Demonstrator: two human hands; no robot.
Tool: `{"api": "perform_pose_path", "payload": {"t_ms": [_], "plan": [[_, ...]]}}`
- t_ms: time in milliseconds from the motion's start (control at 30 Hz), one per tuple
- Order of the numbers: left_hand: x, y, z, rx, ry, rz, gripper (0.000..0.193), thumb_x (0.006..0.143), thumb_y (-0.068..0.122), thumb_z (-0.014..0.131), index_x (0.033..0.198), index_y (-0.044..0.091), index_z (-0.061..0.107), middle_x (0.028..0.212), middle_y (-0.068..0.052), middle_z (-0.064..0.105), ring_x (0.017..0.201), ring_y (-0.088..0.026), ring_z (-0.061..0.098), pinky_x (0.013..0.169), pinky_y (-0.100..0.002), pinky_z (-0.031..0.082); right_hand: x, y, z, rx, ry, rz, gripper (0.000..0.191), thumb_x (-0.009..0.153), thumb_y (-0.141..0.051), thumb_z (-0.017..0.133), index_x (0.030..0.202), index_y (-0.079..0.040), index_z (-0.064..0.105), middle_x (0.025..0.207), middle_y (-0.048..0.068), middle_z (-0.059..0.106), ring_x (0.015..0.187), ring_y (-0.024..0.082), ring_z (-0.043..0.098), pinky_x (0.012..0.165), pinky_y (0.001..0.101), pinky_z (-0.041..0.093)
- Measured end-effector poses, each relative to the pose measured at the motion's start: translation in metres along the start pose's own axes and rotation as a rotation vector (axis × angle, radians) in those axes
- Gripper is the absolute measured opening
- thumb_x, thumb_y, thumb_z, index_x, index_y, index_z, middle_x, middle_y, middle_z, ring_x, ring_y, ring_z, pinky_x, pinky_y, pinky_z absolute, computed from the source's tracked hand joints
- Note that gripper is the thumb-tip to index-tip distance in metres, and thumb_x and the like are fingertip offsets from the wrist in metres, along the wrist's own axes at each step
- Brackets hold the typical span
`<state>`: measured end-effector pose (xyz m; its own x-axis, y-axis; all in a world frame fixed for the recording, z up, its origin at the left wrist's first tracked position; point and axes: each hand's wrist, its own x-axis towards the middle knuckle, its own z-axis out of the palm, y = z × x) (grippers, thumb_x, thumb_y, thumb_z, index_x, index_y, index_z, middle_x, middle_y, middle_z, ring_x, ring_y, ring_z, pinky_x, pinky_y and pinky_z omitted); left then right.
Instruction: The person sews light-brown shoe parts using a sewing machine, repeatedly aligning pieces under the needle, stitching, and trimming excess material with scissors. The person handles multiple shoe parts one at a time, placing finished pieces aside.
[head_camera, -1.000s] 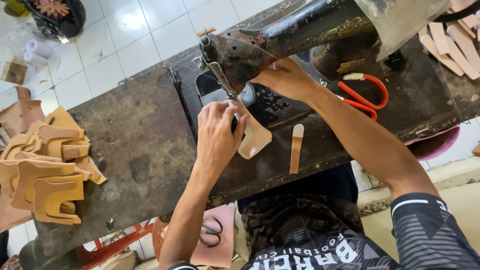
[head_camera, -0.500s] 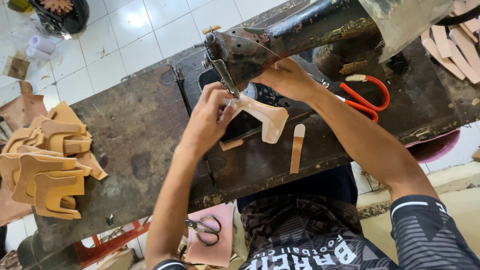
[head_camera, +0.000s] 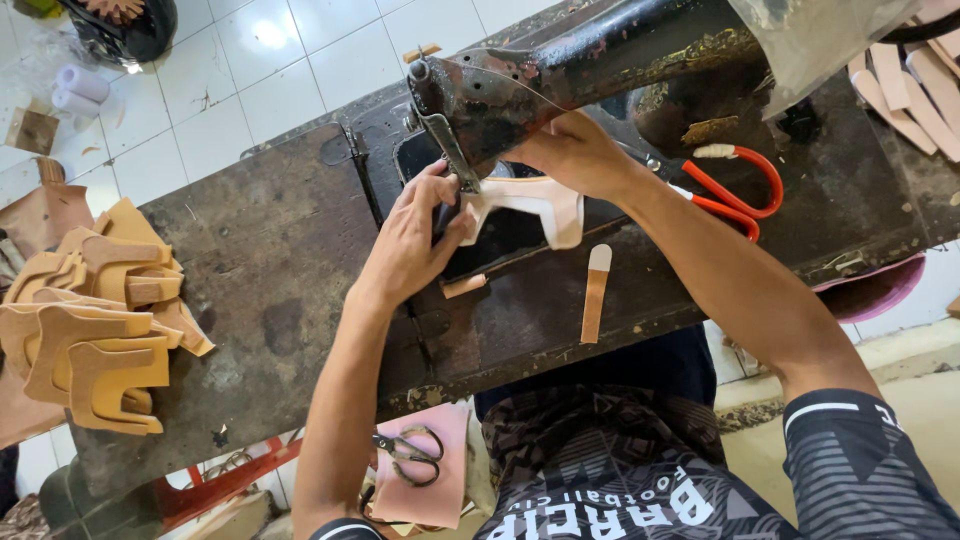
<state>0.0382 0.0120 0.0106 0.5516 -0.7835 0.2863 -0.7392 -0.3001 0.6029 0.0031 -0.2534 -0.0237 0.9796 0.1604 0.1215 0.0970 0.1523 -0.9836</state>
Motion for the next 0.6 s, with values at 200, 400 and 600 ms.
{"api": "perform_pose_path", "payload": {"t_ms": [200,400,600], "plan": [[-0.005,0.034,0.005,0.102,0.095,-0.206,0.051,0.085,0.026,0.084,0.119,-0.001,0.057,0.123,-0.021,0.065,0.13,-0.04,0.054,0.108,-0.049,0.043,0.0,0.0,0.0,-0.032,0.047,0.052,0.025,0.106,-0.019,0.064,0.123,-0.004,0.072,0.111,0.003,0.073,0.099,0.008,0.065,0.085,0.0243,0.054],[-0.011,0.045,0.013,0.129,0.195,-0.206,0.038,0.089,0.022,0.084,0.099,0.001,0.055,0.129,-0.021,0.069,0.128,-0.039,0.06,0.108,-0.047,0.045,0.0,-0.001,0.001,0.064,-0.009,-0.019,0.024,0.104,-0.019,0.061,0.121,-0.005,0.07,0.114,0.001,0.075,0.105,0.007,0.07,0.093,0.0239,0.057],[-0.019,0.047,0.025,0.137,0.251,-0.222,0.033,0.089,0.019,0.083,0.095,0.002,0.056,0.121,-0.019,0.071,0.119,-0.036,0.066,0.103,-0.044,0.051,0.0,0.002,0.001,0.011,0.029,0.012,0.023,0.104,-0.014,0.064,0.119,0.002,0.072,0.109,0.007,0.075,0.1,0.01,0.069,0.087,0.0257,0.056]]}}
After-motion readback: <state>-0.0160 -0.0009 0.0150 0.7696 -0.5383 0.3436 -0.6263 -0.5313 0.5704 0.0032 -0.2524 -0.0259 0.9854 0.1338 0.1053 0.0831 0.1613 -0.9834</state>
